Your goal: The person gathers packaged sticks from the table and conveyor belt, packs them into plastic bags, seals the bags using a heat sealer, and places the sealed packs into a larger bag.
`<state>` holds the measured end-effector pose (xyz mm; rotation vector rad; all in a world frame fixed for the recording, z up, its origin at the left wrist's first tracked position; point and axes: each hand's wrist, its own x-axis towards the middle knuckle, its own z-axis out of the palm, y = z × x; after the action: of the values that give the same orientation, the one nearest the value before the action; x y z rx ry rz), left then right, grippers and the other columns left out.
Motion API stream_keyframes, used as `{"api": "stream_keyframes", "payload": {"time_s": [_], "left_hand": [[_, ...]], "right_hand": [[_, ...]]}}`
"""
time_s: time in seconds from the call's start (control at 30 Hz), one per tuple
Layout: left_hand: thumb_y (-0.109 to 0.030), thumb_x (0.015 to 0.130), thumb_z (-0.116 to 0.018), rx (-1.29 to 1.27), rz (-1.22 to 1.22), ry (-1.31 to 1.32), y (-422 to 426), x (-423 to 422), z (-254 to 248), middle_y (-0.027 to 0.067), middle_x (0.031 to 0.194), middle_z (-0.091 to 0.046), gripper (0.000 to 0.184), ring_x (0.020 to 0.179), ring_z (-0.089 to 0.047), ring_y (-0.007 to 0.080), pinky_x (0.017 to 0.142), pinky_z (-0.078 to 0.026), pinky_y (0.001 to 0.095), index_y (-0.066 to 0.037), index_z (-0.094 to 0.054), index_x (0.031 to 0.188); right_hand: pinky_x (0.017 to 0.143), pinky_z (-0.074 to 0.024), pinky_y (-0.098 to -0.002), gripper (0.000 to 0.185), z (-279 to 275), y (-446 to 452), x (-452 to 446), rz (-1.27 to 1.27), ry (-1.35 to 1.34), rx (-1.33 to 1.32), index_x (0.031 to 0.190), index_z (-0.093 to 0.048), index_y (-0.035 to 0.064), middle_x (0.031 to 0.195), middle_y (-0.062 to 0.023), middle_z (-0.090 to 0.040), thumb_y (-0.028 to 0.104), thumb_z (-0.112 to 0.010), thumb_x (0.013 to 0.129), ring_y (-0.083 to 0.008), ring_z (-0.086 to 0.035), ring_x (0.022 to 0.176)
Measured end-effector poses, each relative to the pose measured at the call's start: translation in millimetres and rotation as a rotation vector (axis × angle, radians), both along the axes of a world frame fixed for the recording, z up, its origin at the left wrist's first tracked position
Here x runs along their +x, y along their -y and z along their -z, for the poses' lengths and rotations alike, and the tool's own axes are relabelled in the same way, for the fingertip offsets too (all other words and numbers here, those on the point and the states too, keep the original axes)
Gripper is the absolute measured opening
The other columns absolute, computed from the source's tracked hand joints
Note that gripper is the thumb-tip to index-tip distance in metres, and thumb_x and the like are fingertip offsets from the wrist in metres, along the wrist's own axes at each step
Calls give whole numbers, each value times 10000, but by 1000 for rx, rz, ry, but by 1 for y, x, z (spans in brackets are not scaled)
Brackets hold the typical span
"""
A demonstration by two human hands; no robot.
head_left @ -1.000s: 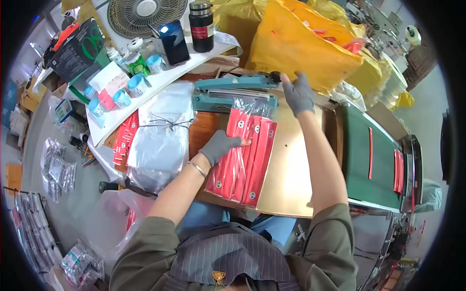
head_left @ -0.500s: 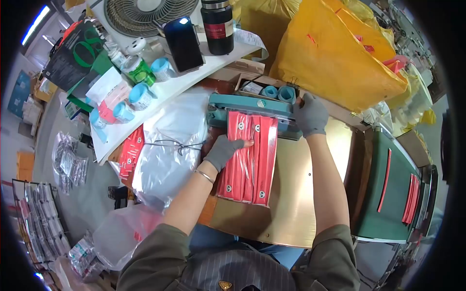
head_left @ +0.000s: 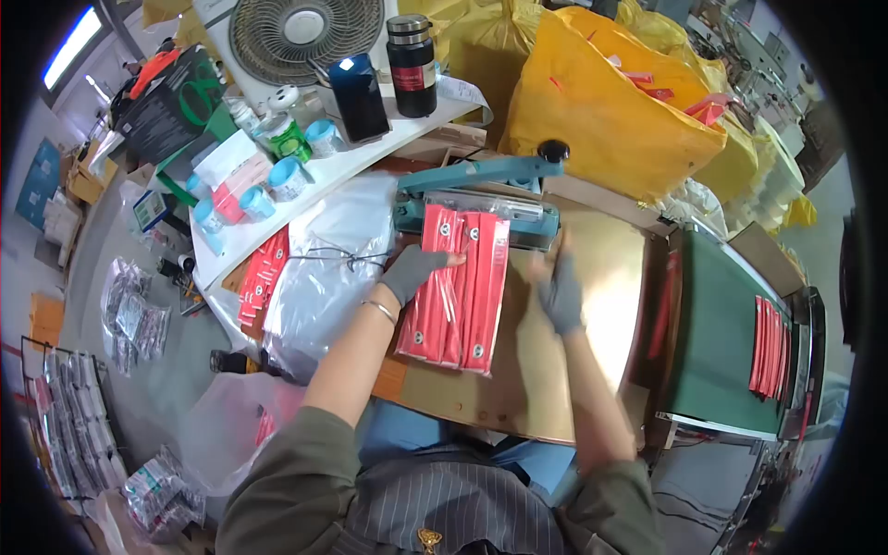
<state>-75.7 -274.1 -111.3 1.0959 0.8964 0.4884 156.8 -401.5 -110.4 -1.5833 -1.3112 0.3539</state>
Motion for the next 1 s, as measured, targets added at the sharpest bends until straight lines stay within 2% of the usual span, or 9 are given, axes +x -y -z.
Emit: {"api": "stream_keyframes", "payload": {"time_s": [0.13, 0.3, 0.47, 0.63, 0.7, 0.77, 0.83, 0.9, 1.0], "left_hand": [[-314, 729, -780, 298, 6, -83, 30, -31, -16, 94, 1022, -668, 530, 895, -622, 164, 844, -466, 297, 9, -620, 1117], [-340, 754, -736, 1025, -190, -659, 32, -121, -34, 121, 952, -656, 476, 831, -630, 260, 759, -501, 353, -44, -595, 1100], [-300, 763, -732, 962, 171, -1021, 38, -207, -32, 63, 815, -634, 361, 719, -589, 179, 708, -482, 292, -29, -637, 981], [-268, 902, -583, 493, 98, -283, 55, -185, -83, 23, 774, -623, 262, 728, -557, 105, 711, -457, 279, -15, -629, 857], [-243, 936, -539, 669, 168, -101, 90, -156, -116, 22, 761, -612, 265, 732, -554, 102, 725, -450, 271, -10, -621, 841], [-249, 933, -543, 602, 145, 47, 126, -125, -114, 19, 755, -602, 265, 734, -559, 104, 736, -446, 265, -10, -622, 848], [-216, 929, -543, 486, 201, 204, 159, -90, -102, 15, 771, -602, 228, 739, -562, 100, 721, -452, 272, -10, -619, 868], [-192, 922, -545, 401, 212, 219, 192, -59, -91, 25, 764, -602, 197, 740, -560, 96, 704, -460, 284, -12, -616, 889], [-131, 898, -555, 963, -246, 4, 210, -42, -70, 101, 814, -624, 165, 769, -600, 215, 715, -476, 314, 5, -593, 983]], "right_hand": [[1041, -328, -466, 790, 54, 147, -64, 59, 537, -187, 1426, -254, -47, 1314, -296, -436, 422, -567, 873, -438, -437, 1208], [1012, -350, -474, 693, 52, 202, -74, 83, 486, -162, 1363, -374, -41, 1238, -288, -498, 398, -573, 866, -445, -456, 1167], [1006, -362, -457, 596, 51, 202, -77, 130, 548, -140, 1331, -415, -19, 1241, -252, -508, 335, -573, 879, -417, -471, 1158], [993, -389, -417, 522, 50, 202, -76, 120, 497, -114, 1275, -480, -9, 1224, -221, -526, 332, -566, 889, -381, -504, 1131], [979, -403, -375, 506, 46, 199, -79, 136, 326, -107, 1256, -500, -7, 1241, -182, -540, 336, -574, 892, -320, -541, 1114], [958, -410, -332, 502, 14, 185, -90, 17, -517, -236, 1254, -503, -8, 1230, -132, -563, 334, -585, 897, -236, -556, 1095], [942, -401, -301, 486, -31, 173, -118, -209, -899, -169, 1243, -523, -7, 1190, -114, -579, 338, -582, 906, -160, -523, 1102], [805, -446, -270, 378, -77, 159, -138, -421, -676, -153, 1104, -620, -6, 986, -107, -645, 312, -590, 900, -124, -571, 923], [632, -440, -249, 273, -99, 157, -134, -223, -614, -117, 877, -672, 4, 734, -57, -631, 270, -610, 874, -102, -561, 693]]}}
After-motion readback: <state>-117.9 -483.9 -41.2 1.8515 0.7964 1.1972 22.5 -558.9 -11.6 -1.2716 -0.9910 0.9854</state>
